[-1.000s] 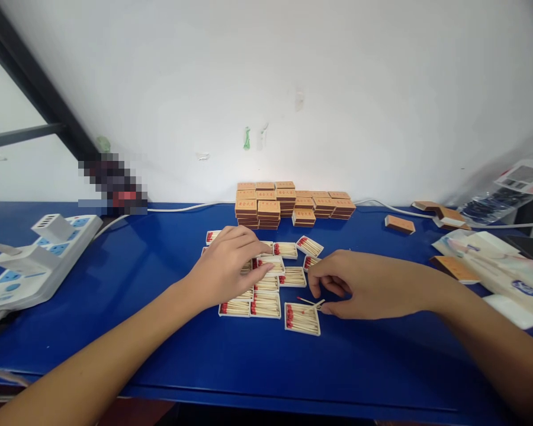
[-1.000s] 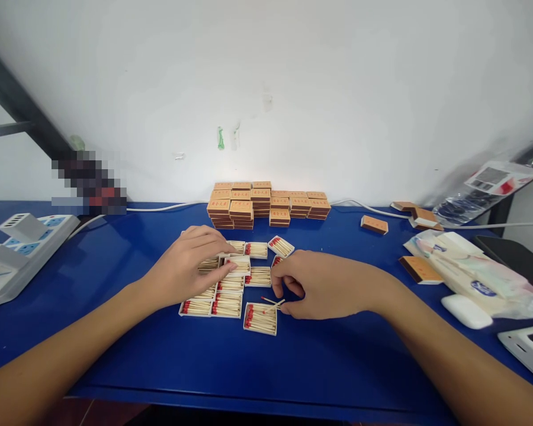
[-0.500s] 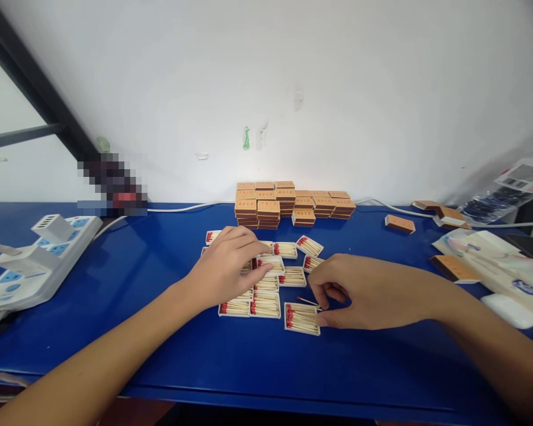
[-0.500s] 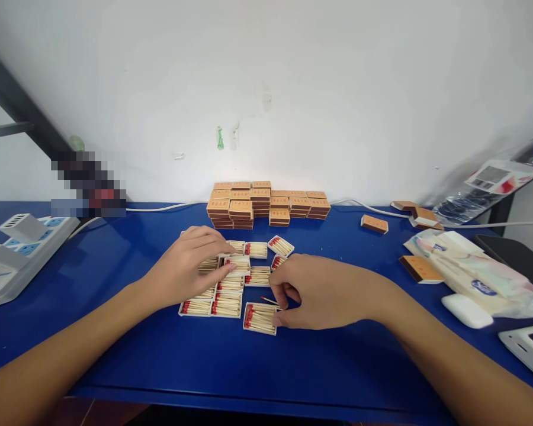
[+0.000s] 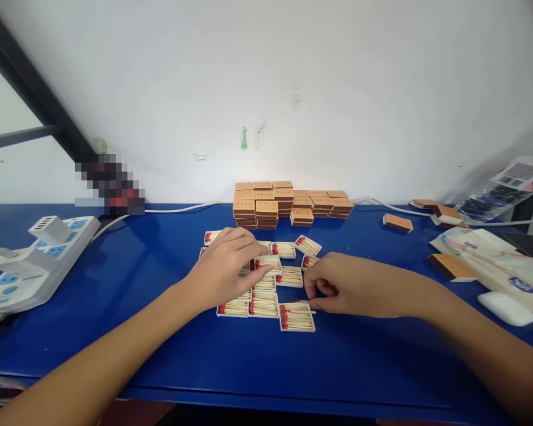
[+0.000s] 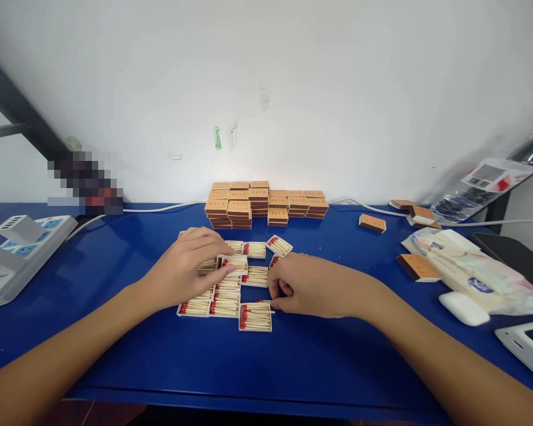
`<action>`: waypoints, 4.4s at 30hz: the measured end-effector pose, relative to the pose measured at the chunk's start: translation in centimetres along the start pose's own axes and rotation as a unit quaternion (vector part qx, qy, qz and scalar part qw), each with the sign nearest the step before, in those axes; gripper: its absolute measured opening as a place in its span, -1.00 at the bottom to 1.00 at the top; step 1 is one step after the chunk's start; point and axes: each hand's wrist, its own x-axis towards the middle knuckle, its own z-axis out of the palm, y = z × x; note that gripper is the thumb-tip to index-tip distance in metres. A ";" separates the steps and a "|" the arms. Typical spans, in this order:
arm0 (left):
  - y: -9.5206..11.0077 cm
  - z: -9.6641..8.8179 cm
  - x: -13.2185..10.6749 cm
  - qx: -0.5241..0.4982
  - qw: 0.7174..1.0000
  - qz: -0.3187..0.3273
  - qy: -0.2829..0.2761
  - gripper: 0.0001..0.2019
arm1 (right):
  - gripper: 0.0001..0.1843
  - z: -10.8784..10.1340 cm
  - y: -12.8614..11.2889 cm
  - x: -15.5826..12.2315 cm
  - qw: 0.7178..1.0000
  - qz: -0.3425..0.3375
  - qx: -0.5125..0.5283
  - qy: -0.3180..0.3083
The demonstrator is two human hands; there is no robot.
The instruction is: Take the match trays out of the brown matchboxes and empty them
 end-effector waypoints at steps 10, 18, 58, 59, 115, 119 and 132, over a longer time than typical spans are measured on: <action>-0.3 0.0 -0.1 0.009 1.000 -0.002 0.001 -0.80 | -0.88 0.0 0.8 0.0 1.000 0.001 0.007 0.002; -0.4 0.1 -0.1 0.010 1.000 0.005 0.007 -0.77 | -0.79 -1.5 3.1 -0.8 0.995 0.032 -0.022 0.088; -1.0 -0.1 -0.2 0.024 0.999 -0.023 0.010 -0.83 | -0.65 -2.3 1.1 9.5 0.855 -0.031 -0.339 0.392; -1.0 -0.2 -0.2 0.023 0.999 -0.022 0.012 -0.83 | -0.68 -2.3 0.9 10.0 0.855 -0.019 -0.348 0.385; -6.4 0.4 -0.2 -0.219 0.917 -0.328 0.055 -0.40 | -0.41 -2.9 1.6 12.4 0.860 0.176 0.393 0.276; -6.0 0.8 -0.1 -0.251 0.918 -0.303 0.053 -0.43 | -0.49 -3.1 1.4 12.5 0.840 0.179 0.445 0.255; -4.6 0.5 0.0 -0.199 0.946 -0.254 0.032 -0.52 | -0.56 -3.4 1.7 12.9 0.789 0.161 0.558 0.200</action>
